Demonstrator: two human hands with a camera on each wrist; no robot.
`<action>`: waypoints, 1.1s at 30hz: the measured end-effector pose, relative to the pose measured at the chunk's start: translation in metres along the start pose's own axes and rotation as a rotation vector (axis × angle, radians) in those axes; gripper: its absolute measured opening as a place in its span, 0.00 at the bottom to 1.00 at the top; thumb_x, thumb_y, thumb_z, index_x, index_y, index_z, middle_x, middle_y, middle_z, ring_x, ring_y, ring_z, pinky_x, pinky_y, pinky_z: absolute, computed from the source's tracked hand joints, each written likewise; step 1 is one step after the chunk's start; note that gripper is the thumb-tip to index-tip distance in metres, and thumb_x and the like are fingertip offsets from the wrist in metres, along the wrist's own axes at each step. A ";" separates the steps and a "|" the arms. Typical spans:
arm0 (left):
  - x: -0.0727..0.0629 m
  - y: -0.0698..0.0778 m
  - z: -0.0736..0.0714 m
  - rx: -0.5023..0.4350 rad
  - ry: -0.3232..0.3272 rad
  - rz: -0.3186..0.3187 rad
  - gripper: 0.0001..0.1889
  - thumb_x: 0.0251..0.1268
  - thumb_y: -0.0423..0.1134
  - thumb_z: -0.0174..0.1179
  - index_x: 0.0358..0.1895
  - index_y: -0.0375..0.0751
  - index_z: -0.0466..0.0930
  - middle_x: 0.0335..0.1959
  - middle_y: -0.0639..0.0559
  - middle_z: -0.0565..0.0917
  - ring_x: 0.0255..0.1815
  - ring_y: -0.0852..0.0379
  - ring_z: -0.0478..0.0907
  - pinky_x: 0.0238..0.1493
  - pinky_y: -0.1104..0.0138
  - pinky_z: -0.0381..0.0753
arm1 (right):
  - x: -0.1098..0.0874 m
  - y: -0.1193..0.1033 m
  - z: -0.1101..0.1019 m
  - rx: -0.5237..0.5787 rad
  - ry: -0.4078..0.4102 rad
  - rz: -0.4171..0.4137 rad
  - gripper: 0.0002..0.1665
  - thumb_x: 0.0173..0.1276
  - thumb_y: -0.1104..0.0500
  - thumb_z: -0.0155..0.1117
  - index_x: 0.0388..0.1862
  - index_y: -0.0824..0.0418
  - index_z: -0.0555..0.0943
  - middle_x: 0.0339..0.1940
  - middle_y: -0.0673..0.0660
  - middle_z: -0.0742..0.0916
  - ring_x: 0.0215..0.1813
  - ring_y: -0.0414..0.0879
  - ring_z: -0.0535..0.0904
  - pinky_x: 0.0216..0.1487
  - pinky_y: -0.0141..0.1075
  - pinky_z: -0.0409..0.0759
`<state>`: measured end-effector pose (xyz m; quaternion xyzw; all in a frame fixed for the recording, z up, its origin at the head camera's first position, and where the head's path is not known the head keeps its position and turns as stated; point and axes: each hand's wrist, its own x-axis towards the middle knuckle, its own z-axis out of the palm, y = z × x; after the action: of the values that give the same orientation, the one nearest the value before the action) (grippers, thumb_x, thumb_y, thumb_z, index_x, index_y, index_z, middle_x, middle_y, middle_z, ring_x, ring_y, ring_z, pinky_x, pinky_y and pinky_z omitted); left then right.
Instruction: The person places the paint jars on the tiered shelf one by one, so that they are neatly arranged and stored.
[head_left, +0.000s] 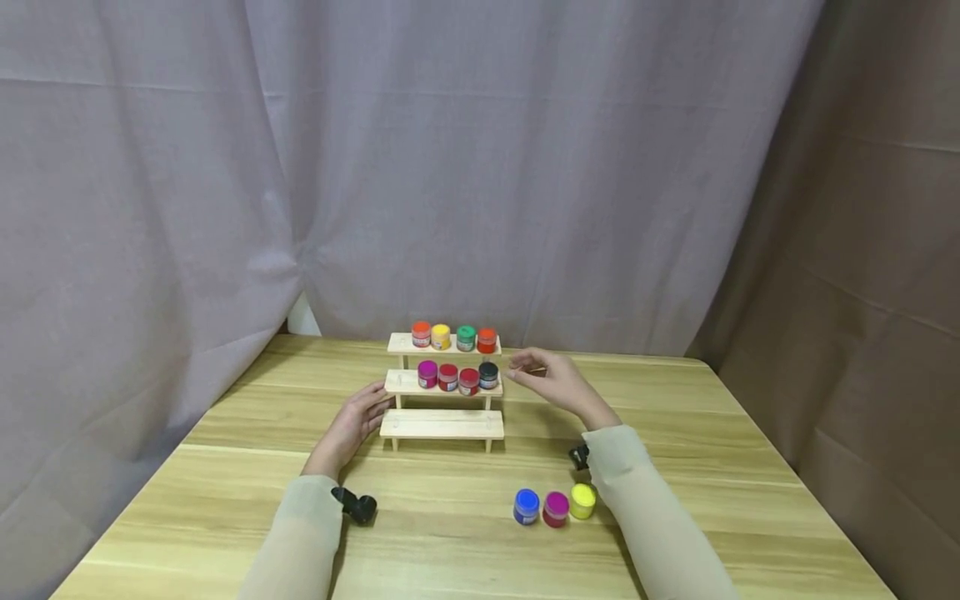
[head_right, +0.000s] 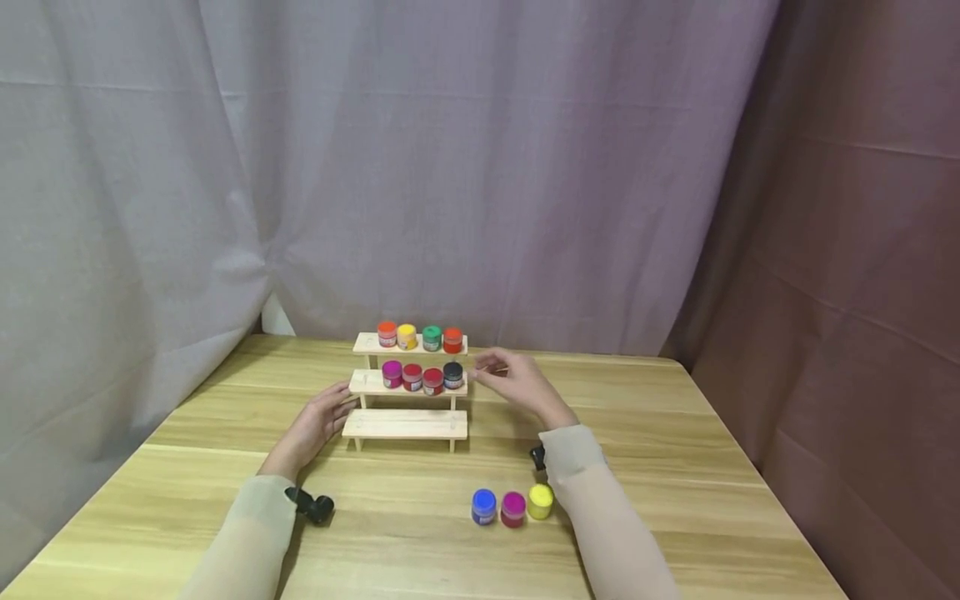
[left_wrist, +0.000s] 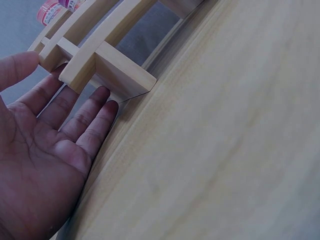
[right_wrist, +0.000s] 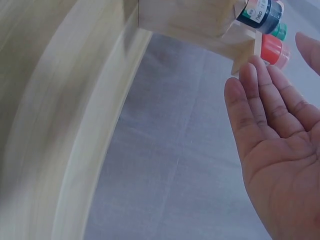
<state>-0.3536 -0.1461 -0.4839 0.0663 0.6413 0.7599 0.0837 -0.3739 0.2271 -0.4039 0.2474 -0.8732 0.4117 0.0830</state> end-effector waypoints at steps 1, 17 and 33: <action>0.000 0.000 0.000 0.003 -0.003 0.002 0.30 0.78 0.43 0.45 0.77 0.32 0.56 0.75 0.33 0.63 0.74 0.40 0.62 0.72 0.58 0.64 | -0.001 0.001 -0.002 0.001 -0.001 -0.008 0.20 0.70 0.49 0.68 0.55 0.59 0.84 0.46 0.52 0.88 0.49 0.47 0.84 0.56 0.47 0.82; -0.001 0.002 0.001 0.017 -0.003 0.009 0.31 0.78 0.45 0.46 0.77 0.30 0.56 0.75 0.33 0.63 0.75 0.39 0.62 0.72 0.57 0.65 | -0.031 0.014 -0.026 -0.062 -0.142 -0.036 0.19 0.71 0.47 0.67 0.53 0.58 0.85 0.44 0.47 0.89 0.47 0.43 0.84 0.51 0.41 0.83; -0.002 0.001 0.000 0.005 -0.012 0.009 0.31 0.79 0.43 0.45 0.78 0.31 0.54 0.76 0.33 0.62 0.75 0.39 0.60 0.74 0.55 0.62 | -0.098 0.023 -0.035 0.146 -0.568 -0.010 0.23 0.71 0.55 0.67 0.60 0.64 0.80 0.54 0.60 0.87 0.56 0.52 0.83 0.59 0.38 0.79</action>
<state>-0.3519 -0.1469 -0.4826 0.0740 0.6424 0.7581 0.0838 -0.3030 0.3016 -0.4316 0.3626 -0.8283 0.3870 -0.1806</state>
